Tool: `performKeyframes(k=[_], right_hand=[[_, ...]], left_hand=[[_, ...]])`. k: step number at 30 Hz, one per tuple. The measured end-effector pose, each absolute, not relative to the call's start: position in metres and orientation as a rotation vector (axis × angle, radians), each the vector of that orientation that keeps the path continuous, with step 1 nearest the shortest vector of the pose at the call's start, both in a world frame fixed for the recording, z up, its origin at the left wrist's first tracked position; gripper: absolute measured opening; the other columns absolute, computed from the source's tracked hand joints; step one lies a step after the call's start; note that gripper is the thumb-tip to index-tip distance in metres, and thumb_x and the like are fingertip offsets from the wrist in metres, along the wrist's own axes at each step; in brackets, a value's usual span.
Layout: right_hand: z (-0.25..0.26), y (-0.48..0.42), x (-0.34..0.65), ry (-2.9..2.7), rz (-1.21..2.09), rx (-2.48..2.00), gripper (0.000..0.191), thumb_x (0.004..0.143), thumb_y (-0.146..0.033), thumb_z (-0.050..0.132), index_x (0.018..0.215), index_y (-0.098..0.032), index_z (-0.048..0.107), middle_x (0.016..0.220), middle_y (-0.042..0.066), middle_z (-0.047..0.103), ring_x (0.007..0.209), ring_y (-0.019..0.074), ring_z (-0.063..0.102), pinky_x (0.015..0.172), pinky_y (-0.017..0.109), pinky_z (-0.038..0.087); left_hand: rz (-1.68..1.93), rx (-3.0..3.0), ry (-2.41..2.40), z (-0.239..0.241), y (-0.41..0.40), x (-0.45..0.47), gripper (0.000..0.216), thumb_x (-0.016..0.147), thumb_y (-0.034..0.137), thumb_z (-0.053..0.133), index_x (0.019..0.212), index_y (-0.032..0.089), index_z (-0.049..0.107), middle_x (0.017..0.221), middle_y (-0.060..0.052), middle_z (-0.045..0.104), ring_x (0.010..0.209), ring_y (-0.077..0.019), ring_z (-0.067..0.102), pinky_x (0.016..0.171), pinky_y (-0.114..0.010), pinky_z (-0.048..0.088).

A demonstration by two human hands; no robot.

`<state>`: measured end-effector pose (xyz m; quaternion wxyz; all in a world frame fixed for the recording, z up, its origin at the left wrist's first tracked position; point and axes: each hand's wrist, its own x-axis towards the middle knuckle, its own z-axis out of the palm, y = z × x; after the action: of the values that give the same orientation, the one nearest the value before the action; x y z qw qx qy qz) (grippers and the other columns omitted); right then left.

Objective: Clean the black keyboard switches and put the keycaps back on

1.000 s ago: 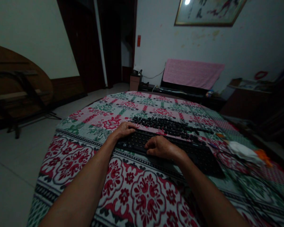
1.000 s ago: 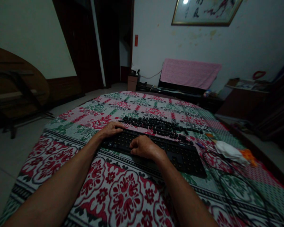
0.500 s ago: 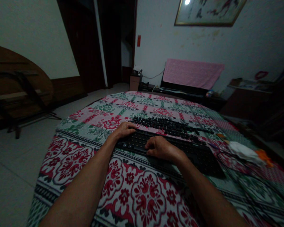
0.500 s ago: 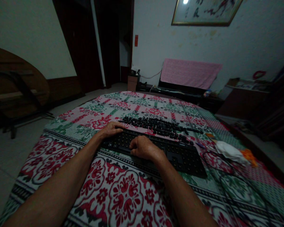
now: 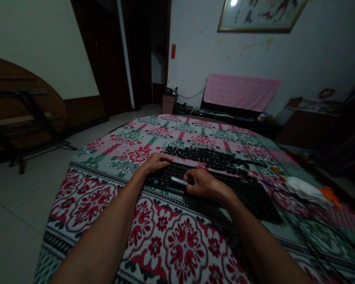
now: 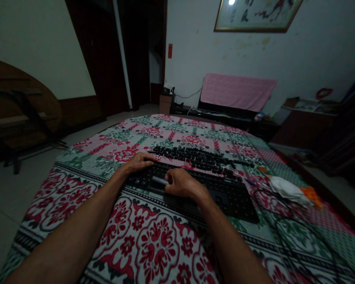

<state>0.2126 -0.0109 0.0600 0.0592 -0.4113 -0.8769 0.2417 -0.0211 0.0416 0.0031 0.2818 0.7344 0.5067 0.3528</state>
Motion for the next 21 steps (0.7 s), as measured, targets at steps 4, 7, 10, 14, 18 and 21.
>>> performKeyframes(k=[4,7,10,14,18,21], right_hand=[[0.057,-0.005,0.219,-2.555,0.721,-1.259,0.022,0.068,-0.019,0.049,0.089,-0.016,0.054,0.071,-0.001,0.055,0.060,0.0096,0.045,0.051,0.019,0.029],[0.052,-0.007,0.214,-2.536,0.664,-1.193,0.026,0.071,-0.019,0.046,0.096,-0.016,0.052,0.077,0.001,0.056,0.064,0.0110,0.045,0.055,0.020,0.030],[0.048,-0.013,0.204,-2.561,0.665,-1.201,0.025,0.072,-0.020,0.047,0.096,-0.015,0.054,0.080,0.003,0.059,0.065,0.0120,0.047,0.057,0.021,0.031],[0.044,-0.020,0.191,-2.547,0.609,-1.212,0.027,0.072,-0.030,0.054,0.094,-0.015,0.058,0.081,0.004,0.061,0.066,0.0134,0.050,0.058,0.022,0.033],[0.041,-0.026,0.180,-2.563,0.510,-1.090,0.031,0.070,-0.034,0.059,0.096,-0.016,0.060,0.088,0.005,0.062,0.075,0.0156,0.054,0.064,0.023,0.036],[0.038,-0.029,0.175,-2.610,0.457,-1.030,0.024,0.072,-0.030,0.057,0.092,-0.018,0.064,0.088,0.005,0.062,0.079,0.0158,0.055,0.069,0.023,0.036]], left_hand=[[0.924,2.008,1.376,0.003,0.043,-0.022,0.027,0.066,0.024,0.053,0.088,0.016,0.068,0.086,-0.002,0.067,0.083,-0.0167,0.060,0.074,-0.024,0.047],[0.925,2.026,1.359,0.002,0.044,-0.024,0.028,0.066,0.024,0.054,0.089,0.016,0.068,0.087,-0.002,0.068,0.084,-0.0170,0.060,0.075,-0.025,0.047],[0.925,2.019,1.349,0.003,0.043,-0.023,0.029,0.066,0.025,0.053,0.089,0.016,0.068,0.088,-0.002,0.068,0.084,-0.0170,0.060,0.074,-0.024,0.047],[0.940,2.021,1.334,0.003,0.043,-0.024,0.028,0.066,0.025,0.053,0.088,0.015,0.068,0.087,-0.003,0.067,0.083,-0.0169,0.060,0.074,-0.024,0.046],[0.950,2.036,1.298,0.000,0.044,-0.026,0.029,0.066,0.025,0.054,0.089,0.015,0.068,0.087,-0.003,0.067,0.083,-0.0169,0.060,0.073,-0.025,0.046],[0.942,2.034,1.272,-0.001,0.045,-0.027,0.029,0.067,0.026,0.053,0.090,0.016,0.068,0.086,-0.002,0.067,0.082,-0.0169,0.060,0.071,-0.024,0.046]])
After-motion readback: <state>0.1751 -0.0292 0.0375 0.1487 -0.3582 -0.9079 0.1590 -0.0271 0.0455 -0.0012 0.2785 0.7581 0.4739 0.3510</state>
